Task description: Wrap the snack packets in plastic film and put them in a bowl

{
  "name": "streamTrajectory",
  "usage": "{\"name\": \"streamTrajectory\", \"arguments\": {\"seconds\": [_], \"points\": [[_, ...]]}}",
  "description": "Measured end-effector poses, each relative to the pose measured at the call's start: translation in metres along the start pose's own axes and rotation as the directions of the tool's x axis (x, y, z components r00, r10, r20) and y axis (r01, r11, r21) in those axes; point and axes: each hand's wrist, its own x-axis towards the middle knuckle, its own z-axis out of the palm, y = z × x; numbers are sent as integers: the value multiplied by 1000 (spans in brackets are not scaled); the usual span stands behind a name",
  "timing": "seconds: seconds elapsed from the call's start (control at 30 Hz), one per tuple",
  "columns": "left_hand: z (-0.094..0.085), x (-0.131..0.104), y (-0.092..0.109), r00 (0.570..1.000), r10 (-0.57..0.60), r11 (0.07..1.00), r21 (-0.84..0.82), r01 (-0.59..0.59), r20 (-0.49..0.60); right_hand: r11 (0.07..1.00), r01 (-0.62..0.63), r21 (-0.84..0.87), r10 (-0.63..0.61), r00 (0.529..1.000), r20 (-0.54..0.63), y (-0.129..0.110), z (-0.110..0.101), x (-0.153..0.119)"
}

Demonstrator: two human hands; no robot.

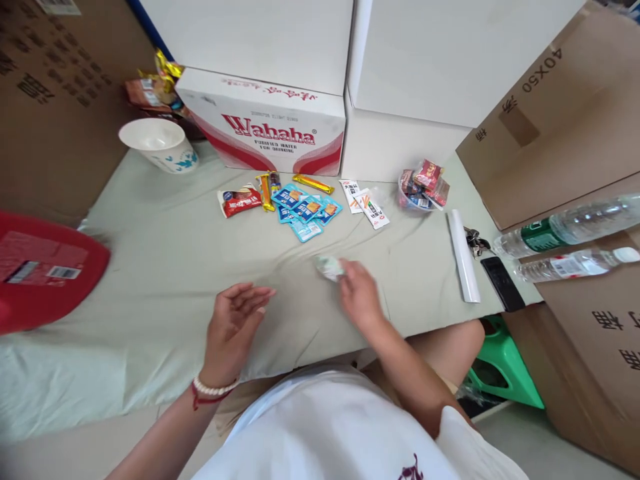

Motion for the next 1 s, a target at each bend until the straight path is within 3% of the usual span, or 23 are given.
{"name": "streamTrajectory", "arguments": {"seconds": [0.07, 0.13, 0.23, 0.3, 0.37, 0.43, 0.5, 0.63, 0.83, 0.93, 1.0], "points": [[-20, -5, -15, 997, -23, 995, 98, 31, -79, 986, -121, 117, 144, 966, -213, 30, -50, 14], [-37, -12, -30, 992, -42, 977, 201, 65, -120, 985, -125, 120, 168, 857, -486, 59, -100, 33], [-49, -21, -45, 997, 41, 925, 380, -15, -61, 973, -187, -135, 16, 637, -771, 90, -152, 66], [-48, -25, -49, 984, 174, 824, 542, -164, 33, 930, -225, -291, -120, 562, -818, 102, -163, 92], [-44, -27, -48, 944, 299, 677, 667, -312, 139, 892, -250, -376, -171, 583, -794, 108, -157, 119], [-42, -27, -47, 900, 378, 562, 720, -408, 216, 866, -284, -411, -125, 674, -728, 113, -141, 143], [-41, -26, -46, 876, 411, 512, 730, -451, 253, 842, -316, -437, -55, 756, -652, 116, -125, 162], [-44, -28, -44, 864, 425, 500, 727, -472, 269, 804, -320, -501, -31, 819, -572, 127, -107, 176], [-45, -31, -38, 845, 465, 514, 697, -501, 265, 808, -182, -560, -128, 874, -469, 144, -114, 161], [-37, -16, -25, 823, 490, 525, 656, -542, 288, 777, -141, -614, -172, 890, -422, 146, -125, 152], [-18, 8, -12, 780, 508, 512, 601, -614, 366, 748, -139, -649, -177, 900, -397, 146, -134, 148]]}}
